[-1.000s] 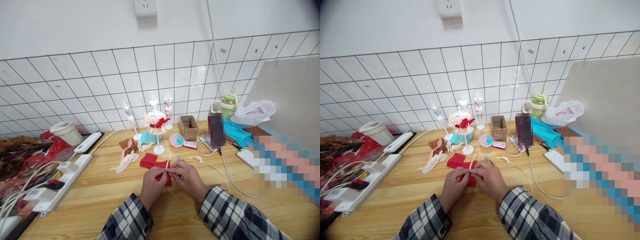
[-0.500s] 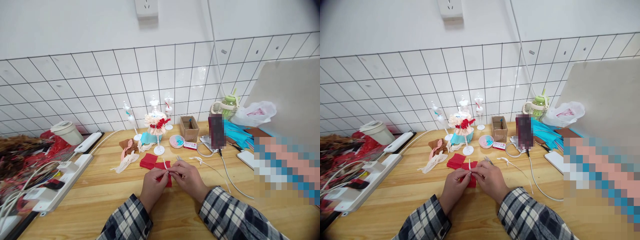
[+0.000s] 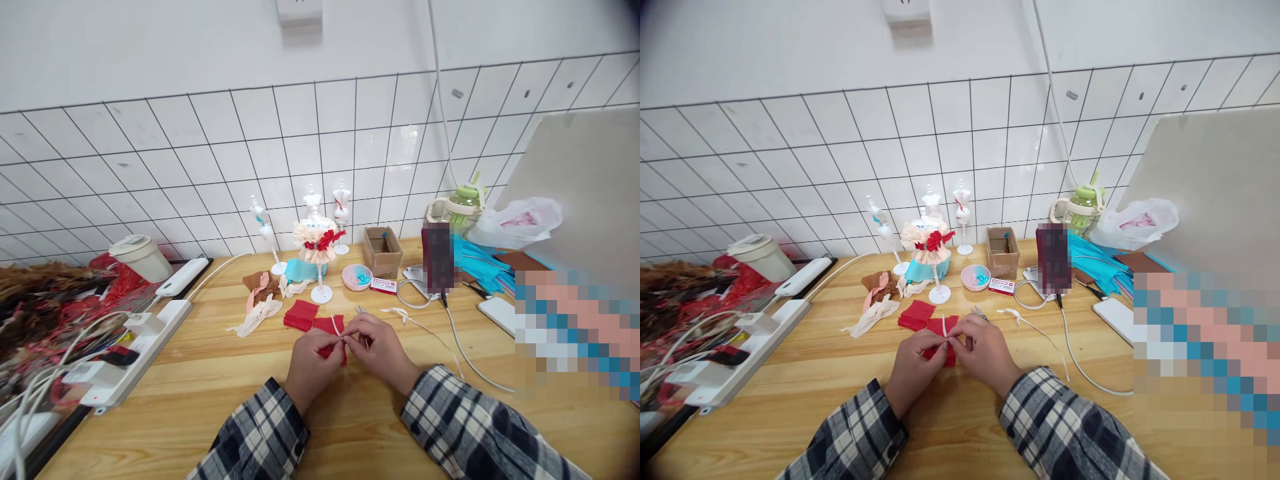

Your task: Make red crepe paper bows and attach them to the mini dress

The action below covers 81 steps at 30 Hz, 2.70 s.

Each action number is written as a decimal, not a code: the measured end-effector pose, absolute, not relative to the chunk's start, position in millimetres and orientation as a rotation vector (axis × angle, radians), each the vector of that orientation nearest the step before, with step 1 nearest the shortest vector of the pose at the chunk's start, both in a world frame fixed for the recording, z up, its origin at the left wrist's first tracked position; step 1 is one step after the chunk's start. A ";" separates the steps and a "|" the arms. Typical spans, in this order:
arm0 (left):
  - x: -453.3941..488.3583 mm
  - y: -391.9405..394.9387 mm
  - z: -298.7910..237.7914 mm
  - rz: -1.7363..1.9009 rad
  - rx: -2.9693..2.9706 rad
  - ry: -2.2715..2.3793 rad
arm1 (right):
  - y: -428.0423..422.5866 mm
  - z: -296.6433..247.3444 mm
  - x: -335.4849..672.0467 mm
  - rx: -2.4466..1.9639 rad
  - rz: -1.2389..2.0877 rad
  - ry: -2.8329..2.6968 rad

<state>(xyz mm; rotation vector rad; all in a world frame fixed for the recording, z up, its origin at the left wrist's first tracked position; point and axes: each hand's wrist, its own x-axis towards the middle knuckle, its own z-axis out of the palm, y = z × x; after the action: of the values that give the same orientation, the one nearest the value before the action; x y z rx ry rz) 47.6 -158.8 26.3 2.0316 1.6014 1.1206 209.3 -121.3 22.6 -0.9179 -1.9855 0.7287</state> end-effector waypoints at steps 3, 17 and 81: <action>46.3 -159.6 25.7 1.126 2.018 1.578 | -119.2 21.3 208.8 -0.904 0.810 -1.949; 42.7 -159.5 24.1 1.250 1.928 1.479 | -125.7 23.3 208.1 -0.844 0.739 -1.966; 46.3 -167.3 42.2 1.134 1.964 1.331 | -111.4 13.2 209.7 -1.024 1.355 -1.484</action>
<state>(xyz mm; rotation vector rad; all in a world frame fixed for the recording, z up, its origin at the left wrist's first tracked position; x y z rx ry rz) 46.3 -167.3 42.2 1.9645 1.3313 1.1345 209.7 -111.4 13.2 -1.0238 -1.4844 1.3553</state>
